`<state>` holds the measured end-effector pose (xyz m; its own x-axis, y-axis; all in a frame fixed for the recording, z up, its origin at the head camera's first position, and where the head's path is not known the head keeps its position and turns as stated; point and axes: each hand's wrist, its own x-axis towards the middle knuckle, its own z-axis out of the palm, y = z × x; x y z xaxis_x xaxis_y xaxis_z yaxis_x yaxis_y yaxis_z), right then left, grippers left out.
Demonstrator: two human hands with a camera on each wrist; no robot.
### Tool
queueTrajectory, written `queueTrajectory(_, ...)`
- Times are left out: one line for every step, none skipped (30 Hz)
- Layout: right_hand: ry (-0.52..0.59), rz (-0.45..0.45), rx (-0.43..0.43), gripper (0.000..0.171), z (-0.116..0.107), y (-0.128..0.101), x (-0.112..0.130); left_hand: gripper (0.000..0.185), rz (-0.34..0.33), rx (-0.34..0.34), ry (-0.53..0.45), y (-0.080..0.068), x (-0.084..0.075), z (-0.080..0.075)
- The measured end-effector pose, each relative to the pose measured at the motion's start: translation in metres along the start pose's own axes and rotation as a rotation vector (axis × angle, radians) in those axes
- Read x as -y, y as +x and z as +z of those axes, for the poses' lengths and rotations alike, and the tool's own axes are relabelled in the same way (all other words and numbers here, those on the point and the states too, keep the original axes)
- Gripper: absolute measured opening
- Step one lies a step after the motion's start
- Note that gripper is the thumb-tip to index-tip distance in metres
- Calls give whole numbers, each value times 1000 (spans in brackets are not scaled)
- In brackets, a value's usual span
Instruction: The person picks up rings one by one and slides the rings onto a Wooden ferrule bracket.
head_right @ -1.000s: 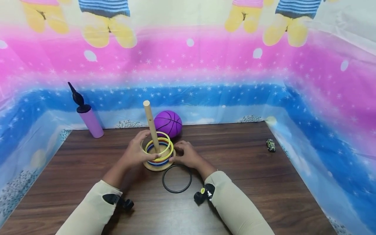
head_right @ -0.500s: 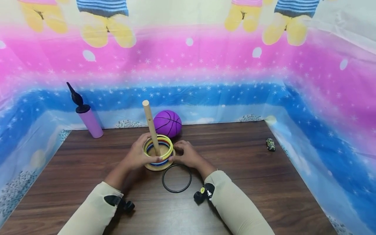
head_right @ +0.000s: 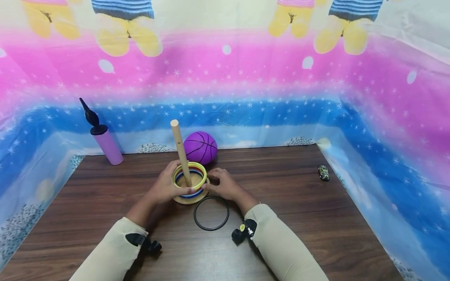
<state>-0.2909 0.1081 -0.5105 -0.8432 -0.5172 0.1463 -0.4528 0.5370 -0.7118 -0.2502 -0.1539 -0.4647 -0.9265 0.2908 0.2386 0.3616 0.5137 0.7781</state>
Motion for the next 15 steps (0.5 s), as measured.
queueTrajectory(-1, 0, 2, 50, 0, 0, 0, 87, -1, 3, -1, 0, 0, 0)
queueTrajectory(0, 1, 5, 50, 0, 0, 0, 87, -1, 6, -2, 0, 0, 0)
queueTrajectory(2, -1, 9, 50, -1, 0, 0, 87, 1, 8, -2, 1, 0, 0)
queueTrajectory(2, -6, 11, 50, -1, -1, 0, 87, 4, 10, -1, 1, 1, 1)
queueTrajectory(0, -10, 16, 51, -1, -1, 0, 87, 7, 12, 2, 1, 1, 1)
queueTrajectory(-2, -14, 19, 52, -2, -1, 0, 87, 11, 12, 4, 1, 1, 1)
queueTrajectory(-7, -21, 19, 52, -2, -1, -1, 87, 13, 13, 6, 1, 2, 1)
queueTrajectory(-10, -26, 21, 52, -2, -1, -1, 87, 15, 13, 9, 1, 2, 1)
queueTrajectory(-10, -29, 23, 52, -3, 0, -1, 88, 16, 13, 13, 1, 2, 1)
queueTrajectory(-11, -29, 25, 53, -3, 0, -1, 89, 16, 12, 15, 0, 2, 1)
queueTrajectory(-9, -27, 26, 53, -3, 0, -1, 89, 16, 11, 17, 0, 2, 1)
queueTrajectory(-5, -24, 27, 53, -3, 0, -1, 90, 16, 10, 19, 0, 2, 1)
queueTrajectory(-1, -24, 27, 53, -3, 0, -1, 91, 15, 10, 19, 0, 2, 1)
queueTrajectory(6, -23, 29, 52, -3, -1, -1, 92, 16, 9, 19, 0, 2, 1)
queueTrajectory(17, -22, 32, 51, -3, -1, -1, 92, 18, 7, 19, 0, 2, 1)
